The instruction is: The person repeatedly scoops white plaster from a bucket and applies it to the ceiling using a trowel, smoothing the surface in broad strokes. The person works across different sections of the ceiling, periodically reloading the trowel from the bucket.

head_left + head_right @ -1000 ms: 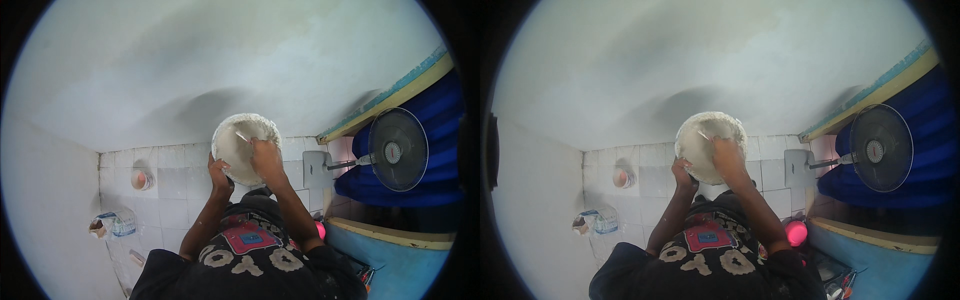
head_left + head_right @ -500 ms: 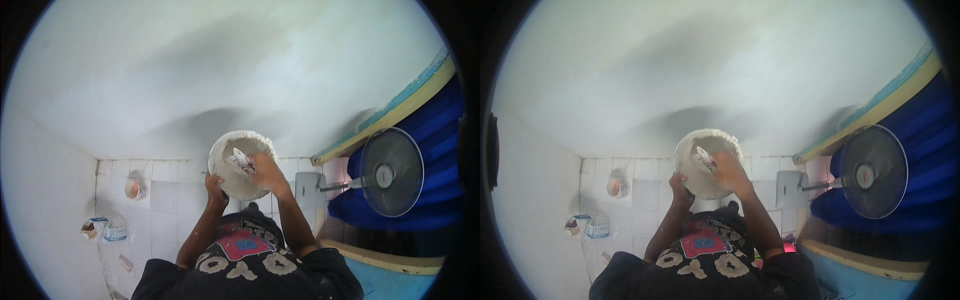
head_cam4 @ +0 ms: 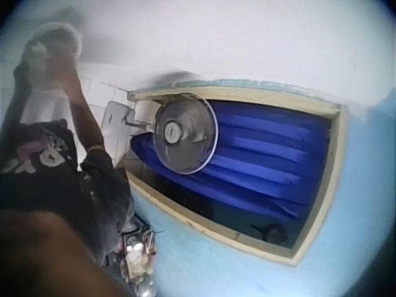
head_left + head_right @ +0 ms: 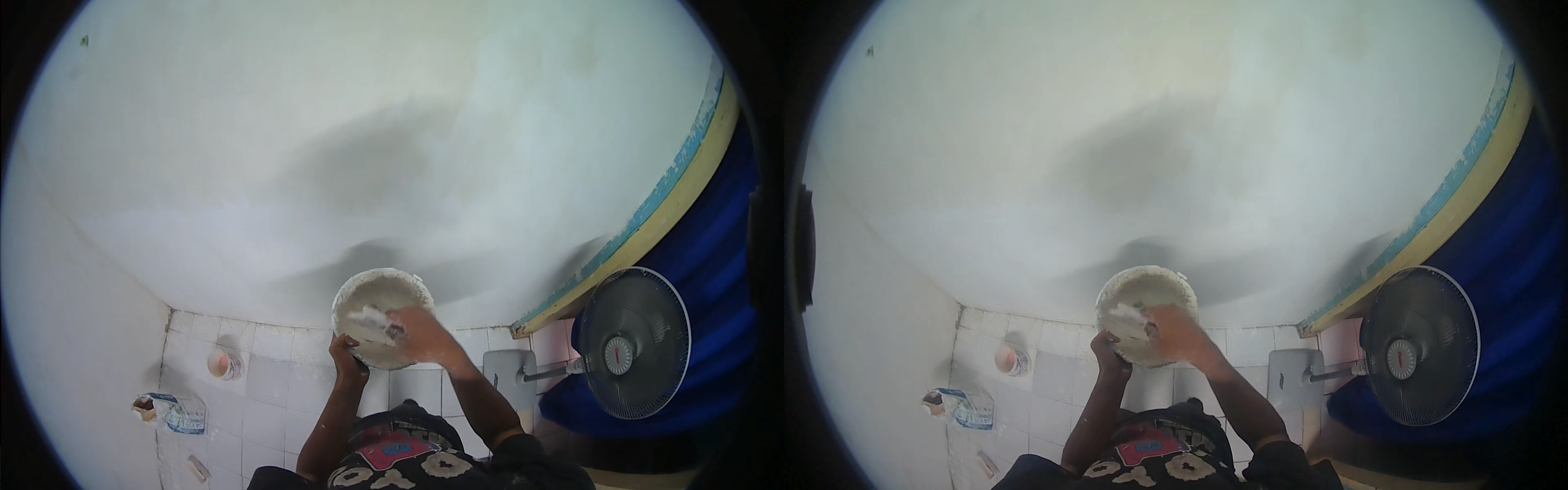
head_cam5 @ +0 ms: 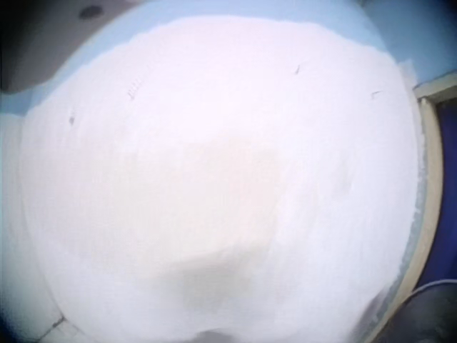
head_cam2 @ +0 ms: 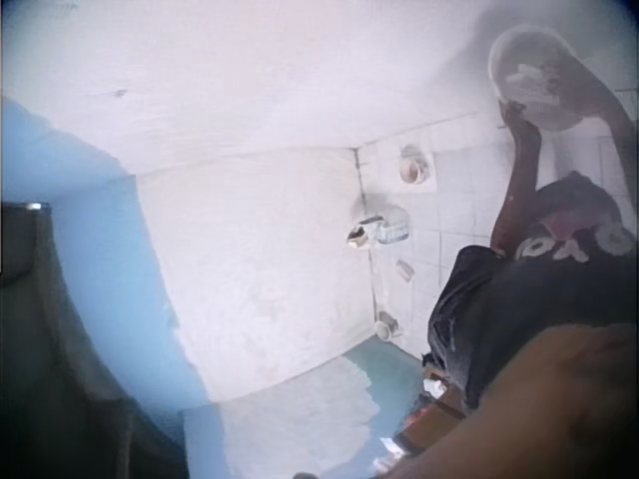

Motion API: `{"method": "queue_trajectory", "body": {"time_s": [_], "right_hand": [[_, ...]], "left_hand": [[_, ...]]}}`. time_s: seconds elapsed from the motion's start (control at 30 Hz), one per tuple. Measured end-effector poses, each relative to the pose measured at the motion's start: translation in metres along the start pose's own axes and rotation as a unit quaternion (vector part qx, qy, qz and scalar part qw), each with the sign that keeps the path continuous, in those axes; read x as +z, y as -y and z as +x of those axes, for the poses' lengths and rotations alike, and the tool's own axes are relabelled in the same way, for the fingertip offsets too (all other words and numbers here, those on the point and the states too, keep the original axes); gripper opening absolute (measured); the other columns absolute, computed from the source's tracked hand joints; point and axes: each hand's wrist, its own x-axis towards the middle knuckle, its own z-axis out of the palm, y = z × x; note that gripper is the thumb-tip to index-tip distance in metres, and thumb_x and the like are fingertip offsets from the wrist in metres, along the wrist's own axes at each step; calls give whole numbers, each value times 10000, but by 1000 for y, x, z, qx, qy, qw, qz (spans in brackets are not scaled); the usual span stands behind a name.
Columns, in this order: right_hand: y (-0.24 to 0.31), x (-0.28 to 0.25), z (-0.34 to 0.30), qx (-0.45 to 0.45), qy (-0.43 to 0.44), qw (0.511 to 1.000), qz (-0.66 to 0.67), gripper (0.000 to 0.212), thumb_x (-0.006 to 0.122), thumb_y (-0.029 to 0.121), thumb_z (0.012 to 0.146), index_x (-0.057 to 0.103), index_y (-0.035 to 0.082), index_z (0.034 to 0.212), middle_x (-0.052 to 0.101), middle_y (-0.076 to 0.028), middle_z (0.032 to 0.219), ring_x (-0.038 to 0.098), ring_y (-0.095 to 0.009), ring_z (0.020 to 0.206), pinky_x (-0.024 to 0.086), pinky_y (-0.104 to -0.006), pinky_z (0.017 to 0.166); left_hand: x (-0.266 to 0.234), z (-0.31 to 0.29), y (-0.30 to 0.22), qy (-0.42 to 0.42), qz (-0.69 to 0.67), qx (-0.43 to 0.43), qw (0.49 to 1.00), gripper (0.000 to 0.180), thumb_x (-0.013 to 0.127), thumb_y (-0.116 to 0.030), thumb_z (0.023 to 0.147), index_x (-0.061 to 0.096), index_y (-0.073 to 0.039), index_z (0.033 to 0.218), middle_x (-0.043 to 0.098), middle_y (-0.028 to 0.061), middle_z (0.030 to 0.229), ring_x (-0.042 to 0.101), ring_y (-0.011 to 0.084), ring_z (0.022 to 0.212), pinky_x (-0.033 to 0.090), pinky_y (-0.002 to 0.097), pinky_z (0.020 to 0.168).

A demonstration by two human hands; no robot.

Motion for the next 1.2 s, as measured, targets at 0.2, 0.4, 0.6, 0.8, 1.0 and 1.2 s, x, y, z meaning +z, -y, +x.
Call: {"method": "queue_trajectory", "body": {"time_s": [0.2, 0.4, 0.6, 0.8, 1.0, 1.2], "right_hand": [[-4, -68, 49, -80, -261, 960, 58, 331, 589, 2, 794, 609, -62, 1119, 651, -237, 933, 649, -401, 890, 508, -400, 787], [15, -121, 138, -137, -435, 857, -241, 605, 591, -74, 747, 481, -40, 1341, 567, -245, 1245, 580, -412, 1120, 472, -428, 978], [-50, -112, 203, -180, -482, 772, -374, 677, 629, -40, 730, 452, -20, 1383, 426, -276, 1426, 416, -461, 1309, 323, -534, 1113], [-103, -9, 172, -101, -373, 868, -310, 664, 646, -17, 730, 492, 33, 1374, 556, -234, 1297, 509, -424, 1221, 360, -476, 1095], [-31, -54, 181, -116, -469, 875, -15, 335, 640, -26, 815, 671, 29, 1144, 721, -117, 937, 664, -185, 832, 492, -280, 759], [17, -134, 218, -127, -572, 781, 217, 258, 689, -17, 774, 668, -51, 1029, 711, -86, 944, 639, -109, 871, 493, -264, 763]], "left_hand": [[64, 18, -20, 72, -65, 25, 995, 592, 506, -183, 630, 518, -15, 1198, 583, 124, 1070, 585, 309, 1004, 499, 404, 891], [74, 54, -45, 67, -47, -33, 996, 520, 513, -189, 638, 544, -24, 1129, 587, 101, 1036, 587, 281, 987, 493, 387, 897], [46, 65, -42, 56, -42, -14, 997, 410, 503, -149, 663, 544, -42, 1057, 580, 87, 1009, 584, 250, 942, 492, 376, 867], [-20, 74, -33, 17, 4, -44, 999, 399, 506, -114, 640, 536, -53, 1033, 560, 71, 948, 563, 236, 892, 473, 358, 847], [-48, 54, -41, -24, 24, -43, 999, 415, 526, -121, 621, 529, -72, 1033, 555, 66, 939, 556, 236, 889, 472, 366, 835], [-56, 52, -32, -11, 38, -73, 997, 418, 518, -121, 626, 510, -101, 1044, 542, 63, 938, 546, 232, 902, 469, 368, 836]]}}
